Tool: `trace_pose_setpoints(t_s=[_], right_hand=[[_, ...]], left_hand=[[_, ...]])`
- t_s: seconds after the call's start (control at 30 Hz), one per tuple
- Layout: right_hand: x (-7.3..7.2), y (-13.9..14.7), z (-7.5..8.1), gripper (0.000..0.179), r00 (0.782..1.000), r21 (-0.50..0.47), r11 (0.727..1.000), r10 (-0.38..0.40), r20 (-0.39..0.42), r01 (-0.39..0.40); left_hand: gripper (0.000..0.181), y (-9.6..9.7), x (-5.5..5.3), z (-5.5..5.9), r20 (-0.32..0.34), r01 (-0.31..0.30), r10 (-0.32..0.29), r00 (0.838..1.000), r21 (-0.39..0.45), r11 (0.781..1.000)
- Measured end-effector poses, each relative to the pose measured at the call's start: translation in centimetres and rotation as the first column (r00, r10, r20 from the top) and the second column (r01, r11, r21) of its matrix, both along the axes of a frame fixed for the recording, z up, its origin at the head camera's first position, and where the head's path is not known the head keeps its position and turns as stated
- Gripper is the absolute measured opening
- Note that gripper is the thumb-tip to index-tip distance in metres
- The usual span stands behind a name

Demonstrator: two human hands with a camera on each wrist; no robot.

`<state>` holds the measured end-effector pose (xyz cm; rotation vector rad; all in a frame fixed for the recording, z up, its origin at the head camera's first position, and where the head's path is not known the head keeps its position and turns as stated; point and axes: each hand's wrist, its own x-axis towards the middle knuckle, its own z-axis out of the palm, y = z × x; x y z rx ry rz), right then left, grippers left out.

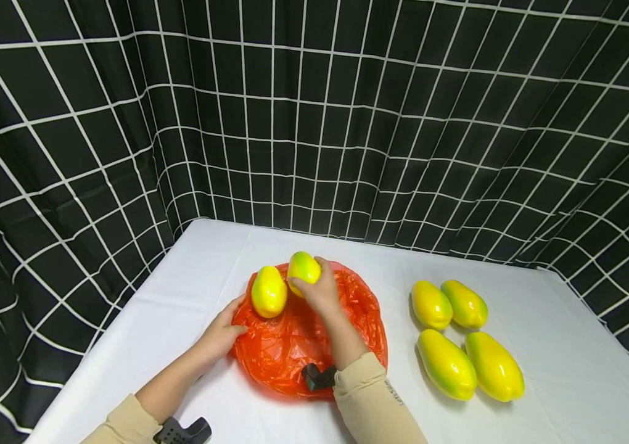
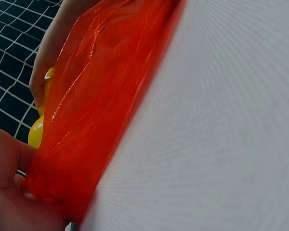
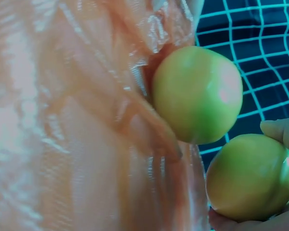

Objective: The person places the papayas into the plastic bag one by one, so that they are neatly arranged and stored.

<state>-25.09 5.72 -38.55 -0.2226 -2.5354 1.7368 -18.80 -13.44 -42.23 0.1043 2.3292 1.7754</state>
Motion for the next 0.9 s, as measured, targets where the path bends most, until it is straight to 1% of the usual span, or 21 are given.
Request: trace_pose_setpoints(t_s=[0.1,0.23,0.37,0.57,0.9], right_hand=[[0.1,0.0,-0.7,0.071,1.0,0.0,1.0,0.01,-0.011,-0.01],[0.2,0.1,-1.4,0.069,1.0,-0.013,1.0,0.02,0.001,-0.02],[0.1,0.2,-1.9,0.071,1.0,-0.023,1.0,0.015,0.018,-0.015],[0.2,0.2,-2.3,0.073,0.999,-0.021,1.0,0.011,0.037,-0.01],[0.6,0.3,-2.2,0.073,0.999,-0.036,0.999,0.027,0.039,-0.025]], left_hand=[[0.066,0.0,0.0,0.0,0.005,0.003,-0.003,1.0,-0.001,1.0],[0.066,0.0,0.0,0.0,0.003,0.006,-0.006,1.0,0.003,1.0],[0.067,0.0,-0.1,0.0,0.0,0.01,-0.01,1.0,0.002,1.0],[0.067,-0.1,0.0,0.0,0.006,0.009,-0.009,1.0,-0.012,1.0],[0.067,-0.1,-0.1,0.0,0.002,0.016,-0.016,1.0,-0.016,1.0]])
